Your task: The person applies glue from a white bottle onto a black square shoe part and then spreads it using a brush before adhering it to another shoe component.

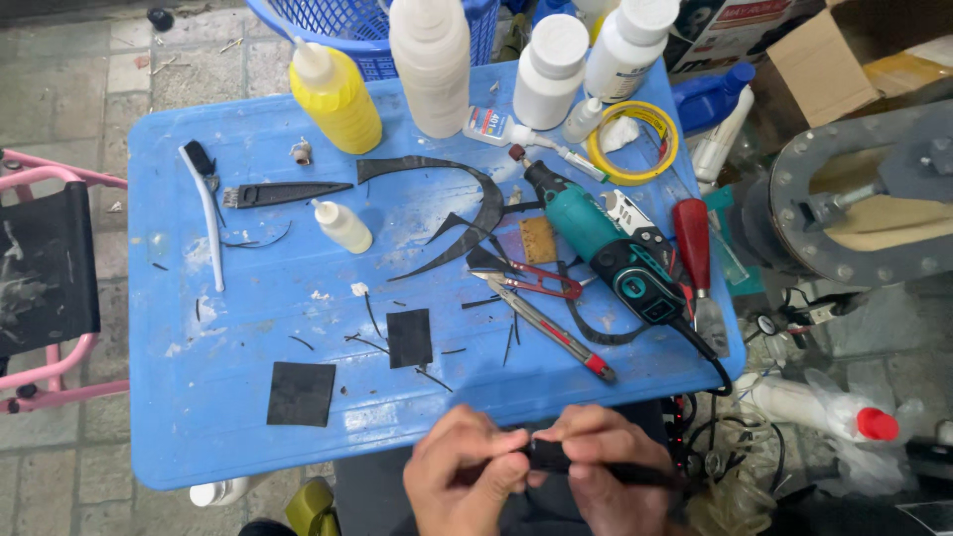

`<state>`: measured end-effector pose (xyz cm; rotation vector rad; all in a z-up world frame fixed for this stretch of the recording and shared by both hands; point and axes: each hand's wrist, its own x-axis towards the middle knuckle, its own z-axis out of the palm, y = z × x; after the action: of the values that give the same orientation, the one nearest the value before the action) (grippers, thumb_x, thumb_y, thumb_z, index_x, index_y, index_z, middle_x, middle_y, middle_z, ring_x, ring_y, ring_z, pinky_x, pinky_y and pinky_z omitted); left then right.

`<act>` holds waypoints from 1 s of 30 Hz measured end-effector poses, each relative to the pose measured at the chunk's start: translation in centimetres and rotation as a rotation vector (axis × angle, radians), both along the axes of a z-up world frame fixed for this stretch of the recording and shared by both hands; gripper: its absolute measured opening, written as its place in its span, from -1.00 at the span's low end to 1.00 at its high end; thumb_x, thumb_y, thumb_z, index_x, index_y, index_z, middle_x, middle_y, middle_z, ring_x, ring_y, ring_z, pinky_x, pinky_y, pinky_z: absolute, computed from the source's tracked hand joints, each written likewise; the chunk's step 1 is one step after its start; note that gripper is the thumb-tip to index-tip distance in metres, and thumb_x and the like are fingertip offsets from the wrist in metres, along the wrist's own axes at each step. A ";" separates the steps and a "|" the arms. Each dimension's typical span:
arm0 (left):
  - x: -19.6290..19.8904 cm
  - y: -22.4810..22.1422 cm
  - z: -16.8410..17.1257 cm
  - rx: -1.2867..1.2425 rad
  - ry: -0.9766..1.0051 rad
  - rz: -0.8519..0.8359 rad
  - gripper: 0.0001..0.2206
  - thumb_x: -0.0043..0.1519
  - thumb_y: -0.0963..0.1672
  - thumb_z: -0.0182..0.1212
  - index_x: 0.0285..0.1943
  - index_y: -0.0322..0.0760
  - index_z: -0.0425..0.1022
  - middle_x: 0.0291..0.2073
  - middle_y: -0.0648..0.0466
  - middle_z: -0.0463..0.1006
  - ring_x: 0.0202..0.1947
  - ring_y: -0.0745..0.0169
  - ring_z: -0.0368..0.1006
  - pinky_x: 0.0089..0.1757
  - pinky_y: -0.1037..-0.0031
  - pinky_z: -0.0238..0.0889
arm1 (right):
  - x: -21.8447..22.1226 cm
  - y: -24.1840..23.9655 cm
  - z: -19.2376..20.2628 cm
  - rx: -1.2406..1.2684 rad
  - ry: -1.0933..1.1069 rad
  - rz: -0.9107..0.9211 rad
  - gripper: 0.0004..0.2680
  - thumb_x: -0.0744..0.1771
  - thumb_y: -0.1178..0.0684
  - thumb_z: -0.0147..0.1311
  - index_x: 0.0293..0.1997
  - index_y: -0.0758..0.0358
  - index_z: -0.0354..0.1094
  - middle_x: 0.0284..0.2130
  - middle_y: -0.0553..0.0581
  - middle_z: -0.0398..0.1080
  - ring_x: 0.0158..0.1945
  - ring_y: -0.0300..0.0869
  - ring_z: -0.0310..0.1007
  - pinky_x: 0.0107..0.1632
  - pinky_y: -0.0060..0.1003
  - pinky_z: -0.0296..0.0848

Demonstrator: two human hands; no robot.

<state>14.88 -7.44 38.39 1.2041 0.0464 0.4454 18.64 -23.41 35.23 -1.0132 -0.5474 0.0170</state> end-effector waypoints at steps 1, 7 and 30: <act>0.2 0.6 -0.3 -0.335 0.089 -0.278 -0.88 0.20 -0.22 0.43 -0.18 -0.48 0.63 -0.42 0.02 0.48 -0.53 0.29 0.47 -0.40 0.43 0.45 | -0.1 -0.8 -0.3 0.179 0.229 0.183 -0.89 0.39 0.24 0.15 -0.02 0.45 0.42 -0.10 0.45 0.46 -0.16 0.05 0.52 -0.23 -0.07 0.59; 0.9 0.2 -0.9 -0.519 0.316 -0.811 -0.79 0.23 -0.13 0.43 -0.11 -0.43 0.61 -0.36 0.05 0.42 -0.46 0.29 0.45 -0.33 0.43 0.39 | -0.7 -4.8 -1.8 0.235 0.004 0.237 -0.90 0.38 0.23 0.16 -0.05 0.43 0.41 0.01 0.47 0.41 -0.11 0.07 0.46 -0.23 0.00 0.54; 6.0 -5.6 -6.6 -0.351 0.152 -1.450 -0.71 0.41 -0.14 0.27 -0.38 -0.40 0.41 -0.40 -0.07 0.45 -0.35 0.13 0.43 -0.27 0.45 0.26 | -3.0 -12.9 -2.8 0.002 -0.153 -0.218 -0.93 0.42 0.27 0.11 -0.03 0.32 0.34 -0.07 0.38 0.45 -0.17 0.08 0.55 -0.13 -0.10 0.57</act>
<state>20.85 -13.00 31.79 0.6664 -0.5675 -0.8929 15.65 -36.27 32.39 -1.0731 -0.5727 -0.2560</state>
